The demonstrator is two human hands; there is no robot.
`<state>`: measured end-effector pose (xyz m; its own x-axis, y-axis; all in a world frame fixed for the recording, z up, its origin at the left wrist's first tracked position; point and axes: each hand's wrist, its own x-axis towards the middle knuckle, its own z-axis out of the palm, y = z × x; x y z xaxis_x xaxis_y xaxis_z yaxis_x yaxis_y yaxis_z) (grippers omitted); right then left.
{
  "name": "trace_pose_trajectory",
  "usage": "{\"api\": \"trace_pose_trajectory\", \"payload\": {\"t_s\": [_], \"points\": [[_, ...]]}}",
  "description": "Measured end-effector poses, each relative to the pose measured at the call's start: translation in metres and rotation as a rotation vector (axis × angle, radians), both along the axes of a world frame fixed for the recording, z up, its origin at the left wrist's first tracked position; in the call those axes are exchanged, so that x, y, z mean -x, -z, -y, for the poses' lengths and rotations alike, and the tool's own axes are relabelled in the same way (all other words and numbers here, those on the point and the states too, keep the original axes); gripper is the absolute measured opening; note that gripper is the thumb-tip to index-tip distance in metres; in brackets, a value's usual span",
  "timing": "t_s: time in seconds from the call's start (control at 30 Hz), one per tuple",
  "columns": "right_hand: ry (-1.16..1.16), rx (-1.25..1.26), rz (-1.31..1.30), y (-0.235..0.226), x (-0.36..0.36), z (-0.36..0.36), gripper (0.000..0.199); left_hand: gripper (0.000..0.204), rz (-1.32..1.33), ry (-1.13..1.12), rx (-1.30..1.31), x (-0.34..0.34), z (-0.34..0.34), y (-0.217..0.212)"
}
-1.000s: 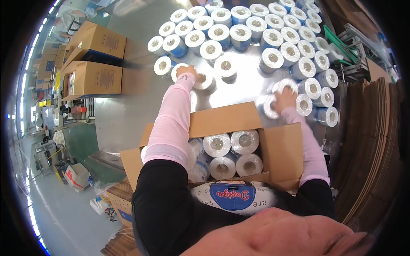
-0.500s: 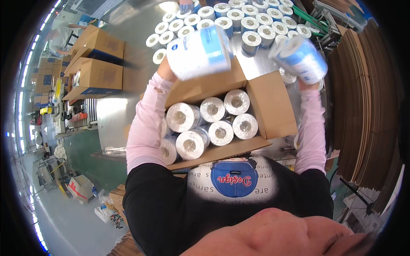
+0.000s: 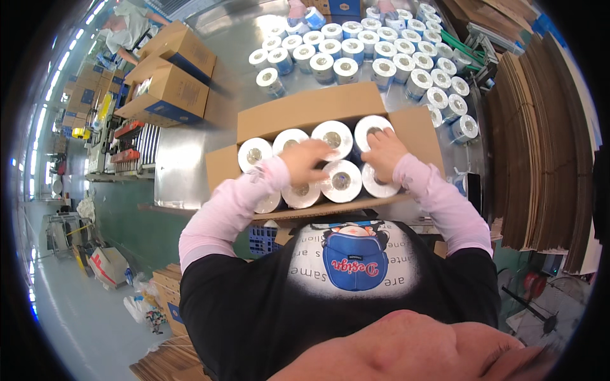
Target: The person places rolls of blue and white tape into cardboard boxes by hand, repeating the process for multiple boxes on a metal table.
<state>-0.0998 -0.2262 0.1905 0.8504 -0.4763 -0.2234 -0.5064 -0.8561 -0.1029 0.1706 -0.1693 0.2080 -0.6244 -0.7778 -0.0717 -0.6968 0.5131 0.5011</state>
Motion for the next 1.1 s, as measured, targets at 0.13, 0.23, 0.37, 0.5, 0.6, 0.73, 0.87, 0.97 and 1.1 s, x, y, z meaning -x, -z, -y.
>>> {"api": "trace_pose_trajectory", "payload": {"t_s": [0.13,0.23,0.37,0.5,0.6,0.73,0.87,0.97,1.1], "points": [[0.082,-0.281,0.131,-0.024,0.033,-0.041,0.034,0.056,-0.013,-0.397,0.152,-0.09,-0.023,-0.023],[0.359,-0.266,0.9,0.014,0.104,-0.024,0.033,0.066,0.024,-0.825,0.361,-0.168,-0.049,0.021],[1.271,0.058,0.492,0.044,0.187,0.003,0.031,0.069,-0.328,-1.407,-0.113,-0.235,-0.105,0.082],[0.943,-0.522,1.065,0.06,0.15,0.012,0.043,0.077,-0.599,-1.162,-0.482,-0.197,-0.123,0.033],[0.886,-0.124,1.041,0.044,0.03,-0.013,0.035,0.079,-0.217,-0.709,-0.339,-0.136,-0.128,-0.03],[0.585,0.098,0.662,0.062,-0.031,0.027,0.029,0.083,0.465,-0.384,-0.363,-0.047,-0.107,-0.058],[0.622,0.33,0.442,0.066,-0.023,0.113,0.035,0.089,0.31,-0.454,0.188,-0.051,-0.057,-0.008],[0.608,0.188,0.327,0.07,-0.006,0.131,0.051,0.085,0.28,-0.572,0.197,-0.042,-0.036,0.045],[0.33,0.424,0.743,0.015,0.013,0.032,0.024,0.084,0.038,-0.768,0.456,-0.053,-0.057,0.051]]}}
